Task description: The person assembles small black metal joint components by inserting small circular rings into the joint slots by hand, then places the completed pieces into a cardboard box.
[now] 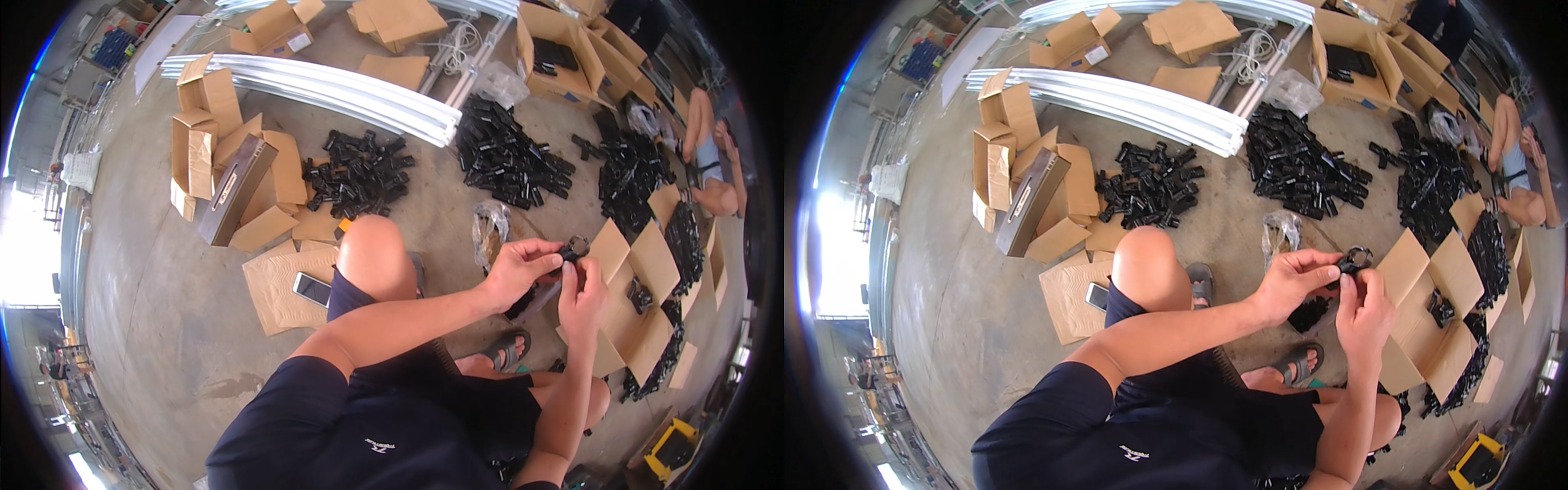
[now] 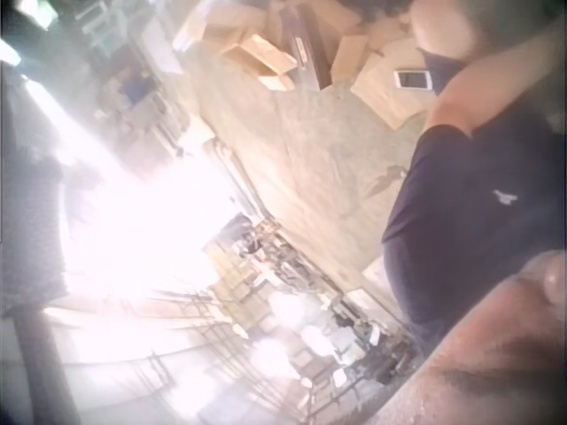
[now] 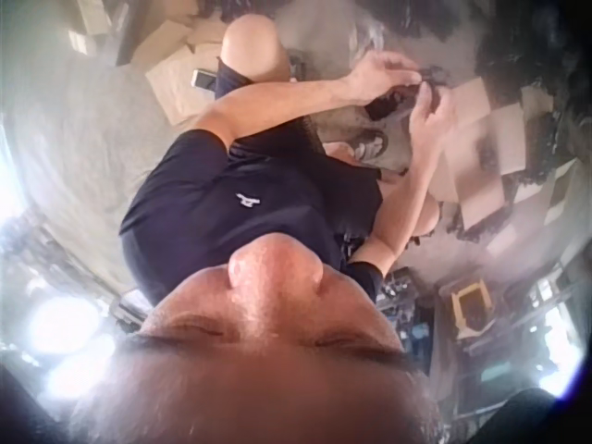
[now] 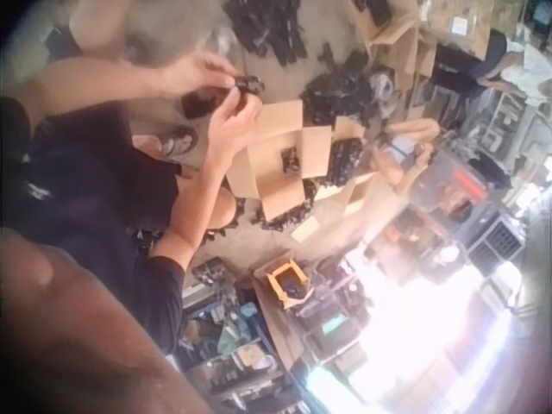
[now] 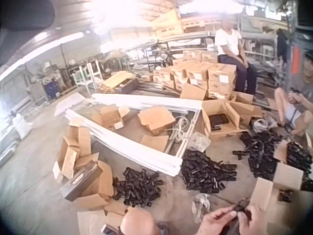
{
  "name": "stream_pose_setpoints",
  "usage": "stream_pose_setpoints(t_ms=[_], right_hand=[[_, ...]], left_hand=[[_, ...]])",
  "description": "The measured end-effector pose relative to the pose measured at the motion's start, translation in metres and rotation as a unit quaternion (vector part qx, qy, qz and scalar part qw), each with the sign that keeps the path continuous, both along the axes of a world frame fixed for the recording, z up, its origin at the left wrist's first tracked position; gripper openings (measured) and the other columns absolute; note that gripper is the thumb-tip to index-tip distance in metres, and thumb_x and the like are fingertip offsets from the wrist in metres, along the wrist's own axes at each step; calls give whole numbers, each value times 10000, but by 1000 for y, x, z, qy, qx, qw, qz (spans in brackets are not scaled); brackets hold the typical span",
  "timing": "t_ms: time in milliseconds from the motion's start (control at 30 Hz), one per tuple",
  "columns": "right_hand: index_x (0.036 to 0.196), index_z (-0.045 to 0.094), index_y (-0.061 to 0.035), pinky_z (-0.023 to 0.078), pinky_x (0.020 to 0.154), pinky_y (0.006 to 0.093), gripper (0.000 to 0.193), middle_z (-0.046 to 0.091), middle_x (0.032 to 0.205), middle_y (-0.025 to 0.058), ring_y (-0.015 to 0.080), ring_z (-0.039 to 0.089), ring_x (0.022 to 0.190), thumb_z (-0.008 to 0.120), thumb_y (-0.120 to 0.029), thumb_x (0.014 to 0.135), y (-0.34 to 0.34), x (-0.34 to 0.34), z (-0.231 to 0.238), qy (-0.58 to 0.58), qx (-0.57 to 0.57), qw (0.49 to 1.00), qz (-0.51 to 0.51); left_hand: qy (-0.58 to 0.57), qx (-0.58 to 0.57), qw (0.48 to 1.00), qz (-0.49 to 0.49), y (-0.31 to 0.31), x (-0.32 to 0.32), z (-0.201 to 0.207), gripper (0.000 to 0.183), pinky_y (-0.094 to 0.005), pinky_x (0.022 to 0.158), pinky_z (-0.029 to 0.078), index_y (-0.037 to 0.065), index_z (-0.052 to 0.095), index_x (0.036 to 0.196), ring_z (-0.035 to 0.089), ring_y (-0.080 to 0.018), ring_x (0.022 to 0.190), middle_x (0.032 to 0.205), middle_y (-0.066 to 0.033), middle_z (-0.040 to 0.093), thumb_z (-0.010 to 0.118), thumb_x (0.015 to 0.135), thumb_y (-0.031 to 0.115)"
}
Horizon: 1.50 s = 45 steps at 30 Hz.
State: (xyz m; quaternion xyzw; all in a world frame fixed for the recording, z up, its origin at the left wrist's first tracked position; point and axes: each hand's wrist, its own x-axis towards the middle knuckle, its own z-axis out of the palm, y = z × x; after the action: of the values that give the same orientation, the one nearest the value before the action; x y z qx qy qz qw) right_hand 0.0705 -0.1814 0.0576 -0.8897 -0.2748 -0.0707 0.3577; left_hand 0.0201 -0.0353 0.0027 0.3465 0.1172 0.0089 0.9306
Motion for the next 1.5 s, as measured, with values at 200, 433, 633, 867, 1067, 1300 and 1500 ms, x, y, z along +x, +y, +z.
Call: stream_pose_setpoints(t_ms=[200,433,633,867,1067,1300,1500], right_hand=[[875,637,-5,466,596,480,298,649,754,197,400,639,680,576,-241,1047,-10,3,-21,28,-70,996,-39],[859,626,-16,446,587,488,310,625,731,188,417,620,676,600,-270,1035,-15,-5,-14,24,-56,998,-2],[841,611,-22,457,609,478,258,621,762,177,403,614,686,665,-227,988,-9,-18,7,18,-70,996,49],[833,627,-33,489,635,446,195,639,757,131,351,636,703,742,-175,901,-4,-22,16,53,-61,991,106],[874,669,-51,512,662,458,213,699,833,123,335,675,773,766,-241,869,1,-31,3,90,-98,981,140],[930,676,-67,530,727,469,235,697,882,134,358,677,834,759,-279,870,-1,-30,10,75,-118,979,150],[1013,670,-66,533,773,455,306,674,925,150,358,669,932,737,-339,891,-23,-20,17,57,-146,976,153]], left_hand=[[-2,24,1000,-9,-1,-5,1,257,-270,814,600,34,708,1242,700,-105,941,1091,-36,747,694,997,110],[-20,4,999,29,25,5,20,272,-303,822,625,14,683,1261,705,-127,941,1101,-46,732,682,1005,109],[-103,46,965,237,159,-15,104,314,-381,807,645,-9,641,1295,737,-238,935,1106,-117,727,674,1005,106],[96,123,911,381,295,-61,2,362,-384,785,636,-10,628,1279,737,-252,904,1071,-124,733,705,993,200],[286,75,848,440,370,-139,-142,376,-408,814,626,15,608,1283,724,-279,909,1073,-160,717,697,995,239],[367,253,820,359,386,-114,-106,476,-440,933,490,160,629,1364,609,-222,1054,1273,-18,662,741,953,372],[109,283,912,277,309,-57,0,379,-373,910,533,51,654,1265,672,-222,1027,1186,-92,704,667,1013,334]])
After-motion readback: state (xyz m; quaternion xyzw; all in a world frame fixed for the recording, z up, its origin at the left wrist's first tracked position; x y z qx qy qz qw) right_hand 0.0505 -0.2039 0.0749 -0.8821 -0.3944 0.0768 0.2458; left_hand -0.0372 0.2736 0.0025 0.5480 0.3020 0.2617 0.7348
